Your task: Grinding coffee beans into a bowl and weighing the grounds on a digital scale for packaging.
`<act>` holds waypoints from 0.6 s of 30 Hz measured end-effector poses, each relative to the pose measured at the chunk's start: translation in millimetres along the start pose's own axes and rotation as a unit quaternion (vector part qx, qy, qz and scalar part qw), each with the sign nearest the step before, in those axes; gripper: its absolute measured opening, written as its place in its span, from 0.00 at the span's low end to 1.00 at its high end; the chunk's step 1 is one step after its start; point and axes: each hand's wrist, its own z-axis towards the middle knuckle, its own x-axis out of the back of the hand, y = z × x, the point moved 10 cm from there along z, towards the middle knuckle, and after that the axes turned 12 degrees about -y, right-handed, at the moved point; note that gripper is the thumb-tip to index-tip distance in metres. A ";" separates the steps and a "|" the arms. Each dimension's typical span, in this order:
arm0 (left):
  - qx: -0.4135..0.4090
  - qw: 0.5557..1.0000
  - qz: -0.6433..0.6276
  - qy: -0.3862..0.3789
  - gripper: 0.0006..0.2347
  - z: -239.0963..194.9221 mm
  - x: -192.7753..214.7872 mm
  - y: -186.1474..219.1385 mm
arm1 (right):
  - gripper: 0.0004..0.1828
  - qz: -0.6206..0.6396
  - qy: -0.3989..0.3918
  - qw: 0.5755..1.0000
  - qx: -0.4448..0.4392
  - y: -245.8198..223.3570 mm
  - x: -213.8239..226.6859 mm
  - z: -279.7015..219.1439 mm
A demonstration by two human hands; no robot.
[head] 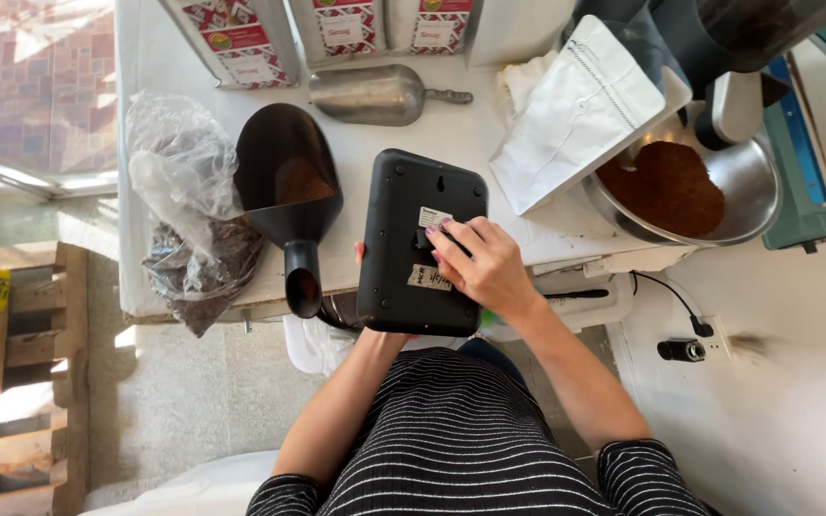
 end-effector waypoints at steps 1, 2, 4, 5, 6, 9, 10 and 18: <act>-0.005 1.000 -0.002 0.000 0.41 -3.0 -0.6 1.8 | 0.14 0.004 -0.001 1.000 0.003 0.5 3.4 4.1; -0.008 1.000 -0.004 -0.002 0.42 -4.5 -1.0 4.0 | 0.15 -0.002 -0.002 1.000 0.029 -3.0 6.7 8.2; -0.013 1.000 -0.009 -0.003 0.42 -7.8 0.3 6.3 | 0.15 -0.005 -0.005 0.998 0.055 -6.0 11.4 17.2; -0.015 1.000 -0.013 -0.004 0.42 -9.7 1.9 6.6 | 0.15 -0.008 -0.001 0.997 0.080 -10.2 13.6 21.5; -0.017 1.000 -0.016 -0.004 0.42 -11.6 3.8 6.5 | 0.16 -0.011 0.001 0.995 0.103 -14.4 15.9 25.3; -0.022 0.999 -0.025 -0.006 0.42 -15.2 3.7 6.1 | 0.16 0.012 -0.008 0.991 0.133 -19.1 19.2 31.3; -0.023 0.999 -0.027 -0.007 0.42 -16.2 5.3 6.3 | 0.16 0.013 -0.008 0.991 0.134 -19.8 17.2 29.6; -0.033 0.998 -0.050 -0.010 0.43 34.4 -33.1 -46.7 | 0.15 -0.021 -0.025 0.990 0.137 -22.8 17.8 37.4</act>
